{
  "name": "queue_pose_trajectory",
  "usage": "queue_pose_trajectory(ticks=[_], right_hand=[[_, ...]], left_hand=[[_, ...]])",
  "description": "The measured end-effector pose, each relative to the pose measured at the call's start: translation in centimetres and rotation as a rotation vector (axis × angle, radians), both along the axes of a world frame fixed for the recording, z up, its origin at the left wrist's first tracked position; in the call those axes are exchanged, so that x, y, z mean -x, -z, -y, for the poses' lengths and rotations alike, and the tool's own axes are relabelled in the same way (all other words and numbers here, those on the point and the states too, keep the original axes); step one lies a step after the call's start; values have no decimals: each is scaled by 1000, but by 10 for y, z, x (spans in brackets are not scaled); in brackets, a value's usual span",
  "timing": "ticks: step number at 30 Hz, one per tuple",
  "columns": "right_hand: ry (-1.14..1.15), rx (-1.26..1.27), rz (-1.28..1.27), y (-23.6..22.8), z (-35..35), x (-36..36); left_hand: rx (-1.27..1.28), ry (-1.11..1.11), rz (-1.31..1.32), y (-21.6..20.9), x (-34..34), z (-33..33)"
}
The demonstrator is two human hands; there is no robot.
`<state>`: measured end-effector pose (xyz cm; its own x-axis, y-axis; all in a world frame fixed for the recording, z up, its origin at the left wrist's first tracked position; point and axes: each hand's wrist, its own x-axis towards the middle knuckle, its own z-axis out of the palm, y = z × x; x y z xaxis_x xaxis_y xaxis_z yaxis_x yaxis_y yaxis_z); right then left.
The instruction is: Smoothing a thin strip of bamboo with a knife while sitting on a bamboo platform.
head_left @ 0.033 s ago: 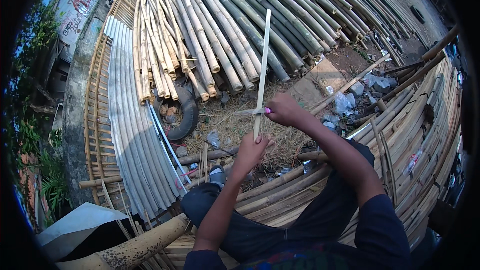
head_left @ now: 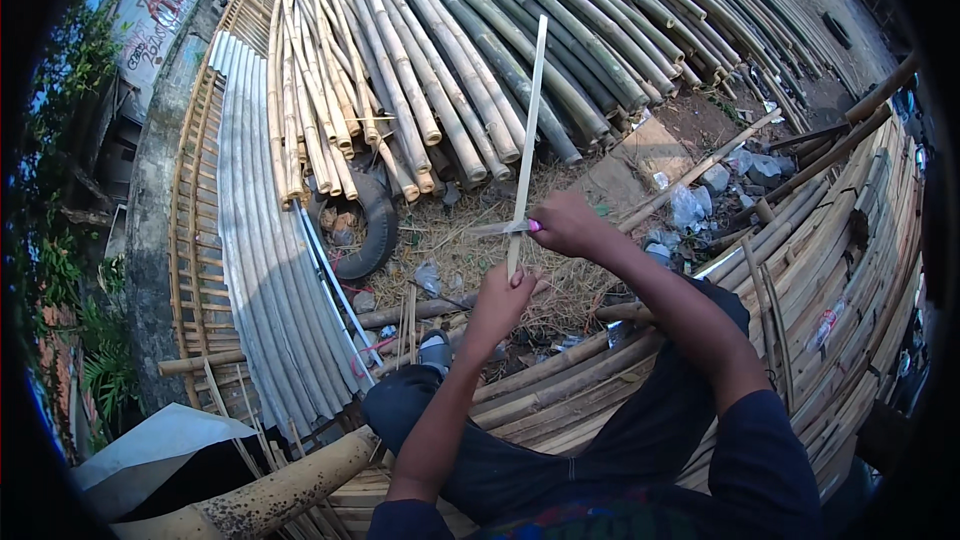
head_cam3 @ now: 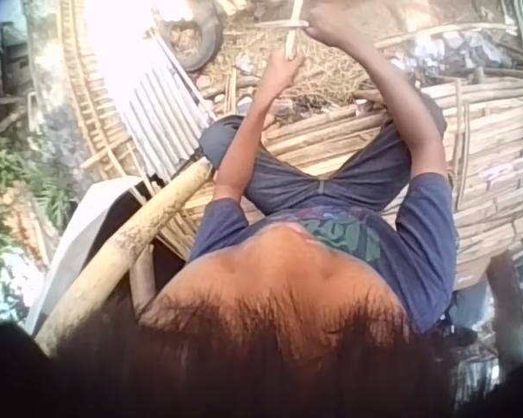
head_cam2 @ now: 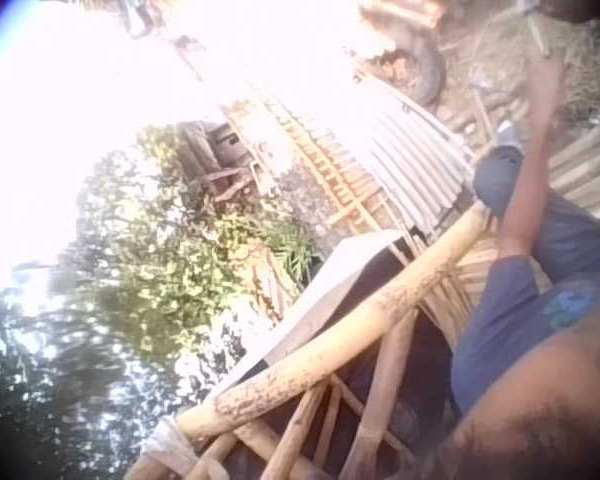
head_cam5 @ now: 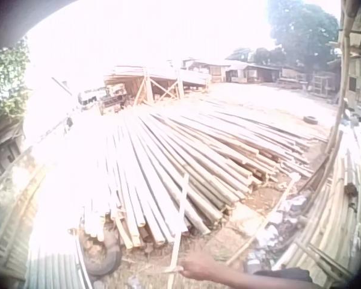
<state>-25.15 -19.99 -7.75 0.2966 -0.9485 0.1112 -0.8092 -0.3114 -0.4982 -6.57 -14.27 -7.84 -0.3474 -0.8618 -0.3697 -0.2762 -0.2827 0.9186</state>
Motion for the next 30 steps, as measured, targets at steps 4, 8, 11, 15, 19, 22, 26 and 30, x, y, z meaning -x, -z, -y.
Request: queue_pose_trajectory(ticks=[4,8,11,15,19,22,26,30], right_hand=[[12,51,-22,1,4,10],[339,182,125,9,23,48],[313,103,69,6,22,48],[74,74,49,3,5,10],[28,111,28,4,3,9],[58,226,48,7,6,16],[61,314,87,4,6,16],[79,255,40,7,9,16]], left_hand=[[68,94,1,9,-5,-2],[96,150,45,-3,5,-13],[10,125,7,-3,3,-12],[-192,60,-69,-12,2,-2],[-34,85,19,-5,2,-9],[45,116,127,-14,5,-15],[158,114,132,-18,4,-15],[215,120,196,-15,2,-13]])
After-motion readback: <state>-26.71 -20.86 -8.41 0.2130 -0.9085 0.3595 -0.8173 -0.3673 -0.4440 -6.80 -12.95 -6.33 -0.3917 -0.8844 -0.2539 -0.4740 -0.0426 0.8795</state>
